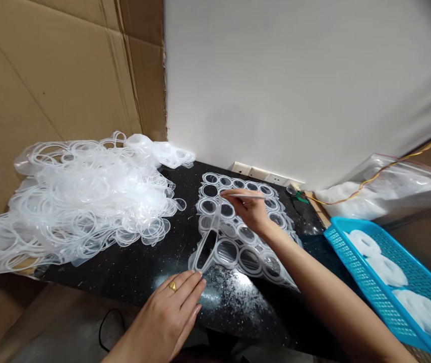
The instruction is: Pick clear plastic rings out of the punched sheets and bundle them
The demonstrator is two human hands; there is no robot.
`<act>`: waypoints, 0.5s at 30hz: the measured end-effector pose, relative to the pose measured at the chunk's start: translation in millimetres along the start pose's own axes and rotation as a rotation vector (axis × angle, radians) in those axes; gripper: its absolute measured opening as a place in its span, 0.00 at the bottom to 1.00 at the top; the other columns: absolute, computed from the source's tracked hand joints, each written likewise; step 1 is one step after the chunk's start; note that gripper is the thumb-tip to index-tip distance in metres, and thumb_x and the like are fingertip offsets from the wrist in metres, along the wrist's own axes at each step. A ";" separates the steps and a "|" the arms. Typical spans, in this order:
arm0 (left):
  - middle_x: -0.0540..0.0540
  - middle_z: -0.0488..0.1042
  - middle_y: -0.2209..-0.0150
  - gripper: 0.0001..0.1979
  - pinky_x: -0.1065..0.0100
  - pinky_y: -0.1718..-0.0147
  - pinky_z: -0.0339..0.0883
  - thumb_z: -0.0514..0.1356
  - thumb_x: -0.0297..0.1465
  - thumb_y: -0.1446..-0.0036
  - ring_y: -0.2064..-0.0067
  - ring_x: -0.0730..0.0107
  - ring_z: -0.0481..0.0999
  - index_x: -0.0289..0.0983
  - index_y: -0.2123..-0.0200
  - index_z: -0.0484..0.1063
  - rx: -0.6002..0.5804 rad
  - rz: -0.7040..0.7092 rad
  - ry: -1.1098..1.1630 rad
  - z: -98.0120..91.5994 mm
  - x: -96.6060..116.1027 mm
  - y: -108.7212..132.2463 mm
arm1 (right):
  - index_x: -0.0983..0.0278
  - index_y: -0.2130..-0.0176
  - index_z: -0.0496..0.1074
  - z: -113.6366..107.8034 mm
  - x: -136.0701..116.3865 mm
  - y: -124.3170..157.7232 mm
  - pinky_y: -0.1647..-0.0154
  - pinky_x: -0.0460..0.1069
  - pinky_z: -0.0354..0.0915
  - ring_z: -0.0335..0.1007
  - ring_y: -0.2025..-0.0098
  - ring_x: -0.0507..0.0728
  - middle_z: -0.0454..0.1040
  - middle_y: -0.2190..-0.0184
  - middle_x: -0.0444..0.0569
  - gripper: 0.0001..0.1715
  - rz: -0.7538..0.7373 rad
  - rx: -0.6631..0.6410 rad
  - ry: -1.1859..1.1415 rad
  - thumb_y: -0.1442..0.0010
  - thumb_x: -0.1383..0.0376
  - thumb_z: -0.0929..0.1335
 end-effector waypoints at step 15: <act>0.40 0.72 0.46 0.20 0.57 0.50 0.68 0.52 0.23 0.37 0.47 0.57 0.72 0.36 0.43 0.68 -0.036 -0.038 0.002 -1.6 1.4 -2.7 | 0.69 0.68 0.77 -4.6 20.7 55.2 0.88 0.43 0.55 0.60 0.86 0.47 0.78 0.72 0.51 0.19 0.507 0.095 -0.374 0.45 0.54 0.72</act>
Point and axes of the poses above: each hand's wrist, its own y-axis away from the middle knuckle, its own z-axis out of the palm, x = y × z, the point moved 4 cm from there along -y, towards the middle knuckle
